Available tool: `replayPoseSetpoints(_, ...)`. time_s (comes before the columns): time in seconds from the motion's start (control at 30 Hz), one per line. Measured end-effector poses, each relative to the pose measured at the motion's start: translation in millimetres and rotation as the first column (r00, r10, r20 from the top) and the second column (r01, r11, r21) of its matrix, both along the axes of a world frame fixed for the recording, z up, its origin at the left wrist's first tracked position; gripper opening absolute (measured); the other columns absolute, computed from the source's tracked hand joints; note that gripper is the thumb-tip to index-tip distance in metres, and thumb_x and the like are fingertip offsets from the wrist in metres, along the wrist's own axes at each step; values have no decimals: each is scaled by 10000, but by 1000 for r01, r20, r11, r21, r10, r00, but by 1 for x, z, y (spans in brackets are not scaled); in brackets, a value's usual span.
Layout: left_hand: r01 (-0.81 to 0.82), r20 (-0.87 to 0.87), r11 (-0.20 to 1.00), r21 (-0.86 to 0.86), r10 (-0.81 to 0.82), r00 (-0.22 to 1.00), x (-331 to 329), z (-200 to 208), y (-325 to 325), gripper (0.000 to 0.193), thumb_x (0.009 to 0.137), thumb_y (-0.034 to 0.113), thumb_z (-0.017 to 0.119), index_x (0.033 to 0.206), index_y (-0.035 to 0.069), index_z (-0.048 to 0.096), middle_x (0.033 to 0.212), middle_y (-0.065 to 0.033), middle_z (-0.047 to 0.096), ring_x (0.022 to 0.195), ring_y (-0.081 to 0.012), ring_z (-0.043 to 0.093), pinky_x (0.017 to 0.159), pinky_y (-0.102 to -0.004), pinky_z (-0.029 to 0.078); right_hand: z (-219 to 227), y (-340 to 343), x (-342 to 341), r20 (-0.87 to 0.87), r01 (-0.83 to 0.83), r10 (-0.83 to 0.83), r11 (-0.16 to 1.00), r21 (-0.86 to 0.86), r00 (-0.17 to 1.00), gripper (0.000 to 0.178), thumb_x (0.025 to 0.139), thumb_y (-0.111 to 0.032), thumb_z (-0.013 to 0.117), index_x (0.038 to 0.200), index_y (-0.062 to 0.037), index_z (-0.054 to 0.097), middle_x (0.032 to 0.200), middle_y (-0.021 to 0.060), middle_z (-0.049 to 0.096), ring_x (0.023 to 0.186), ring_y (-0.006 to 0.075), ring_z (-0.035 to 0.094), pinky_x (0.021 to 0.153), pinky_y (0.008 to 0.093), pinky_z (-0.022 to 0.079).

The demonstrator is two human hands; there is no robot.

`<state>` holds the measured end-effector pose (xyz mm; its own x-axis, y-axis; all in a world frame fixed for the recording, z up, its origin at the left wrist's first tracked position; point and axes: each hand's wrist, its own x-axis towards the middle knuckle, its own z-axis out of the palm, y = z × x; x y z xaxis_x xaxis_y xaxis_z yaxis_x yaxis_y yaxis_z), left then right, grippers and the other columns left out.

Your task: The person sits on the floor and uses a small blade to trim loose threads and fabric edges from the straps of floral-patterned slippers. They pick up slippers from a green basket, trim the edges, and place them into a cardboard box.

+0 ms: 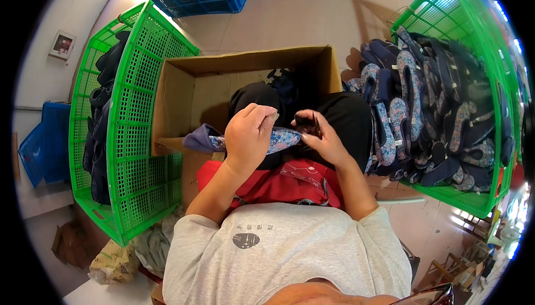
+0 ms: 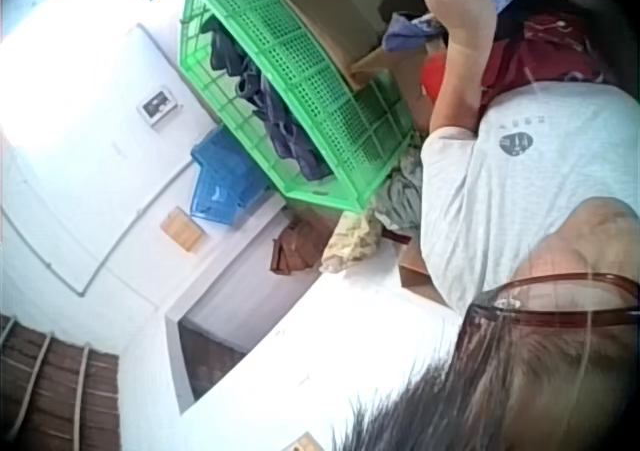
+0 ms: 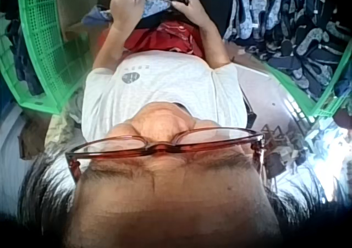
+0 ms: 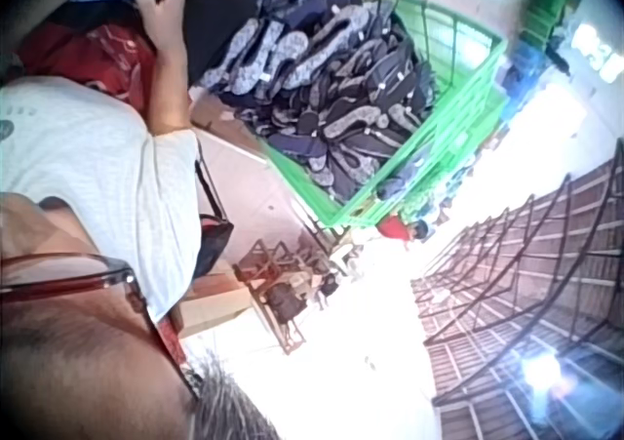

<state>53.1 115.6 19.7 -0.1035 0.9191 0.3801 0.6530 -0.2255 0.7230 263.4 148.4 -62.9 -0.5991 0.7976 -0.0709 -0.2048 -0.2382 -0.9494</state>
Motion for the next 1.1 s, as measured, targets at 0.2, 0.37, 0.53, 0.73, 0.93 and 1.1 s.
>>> replayPoseSetpoints(0.2, 10, 14, 999, -45, -9, 1000, 1, 1, -1, 66, 862, 29, 707, 918, -1, 688, 817, -89, 661, 701, -194, 634, 652, -280, 498, 22, 17, 8, 92, -45, 29, 984, 173, 995, 411, 1022, -277, 560, 1347, -47, 457, 1128, 61, 628, 957, 112, 563, 858, 280, 482)
replayPoseSetpoints(0.37, -11, -12, 1000, -28, 11, 1000, 7, 2, -1, 59, 833, 79, 720, 882, 60, 693, 765, -84, 631, 701, -283, 625, 616, -369, 487, 39, 19, 4, 241, -182, 112, 939, 293, 964, 280, 1006, -243, 569, 1185, -29, 591, 1012, 72, 669, 926, 153, 624, 835, 287, 487)
replayPoseSetpoints(0.53, -12, 3, 999, -36, 12, 1000, 10, 2, -2, 49, 837, 89, 718, 878, 67, 700, 751, -80, 627, 705, -277, 629, 616, -367, 491, 43, 22, 2, 326, -233, 111, 901, 365, 939, 241, 962, -217, 608, 1125, -43, 641, 984, 114, 683, 898, 227, 657, 813, 326, 502)
replayPoseSetpoints(0.73, -16, -37, 1000, -13, 16, 999, 9, -1, -3, 46, 836, 92, 716, 876, 72, 702, 750, -77, 629, 710, -280, 631, 618, -370, 493, 53, 29, -2, 410, -321, 134, 844, 429, 902, 224, 959, -237, 611, 1094, -67, 664, 941, 119, 692, 864, 273, 672, 783, 343, 511)
replayPoseSetpoints(0.93, -12, -35, 1000, 1, 12, 999, 9, -2, -3, 44, 835, 87, 713, 874, 70, 702, 751, -79, 630, 718, -282, 633, 624, -372, 496, 53, 35, -5, 435, -368, 142, 786, 497, 889, 217, 954, -235, 617, 1092, -76, 670, 953, 119, 694, 870, 281, 673, 771, 352, 513)
replayPoseSetpoints(1.1, -11, -29, 1000, -8, 11, 1000, 8, -3, -3, 43, 839, 87, 708, 876, 67, 701, 752, -81, 630, 719, -283, 634, 626, -373, 497, 53, 35, -5, 437, -378, 166, 803, 461, 884, 215, 953, -233, 622, 1091, -75, 671, 948, 117, 698, 872, 275, 674, 778, 356, 514)
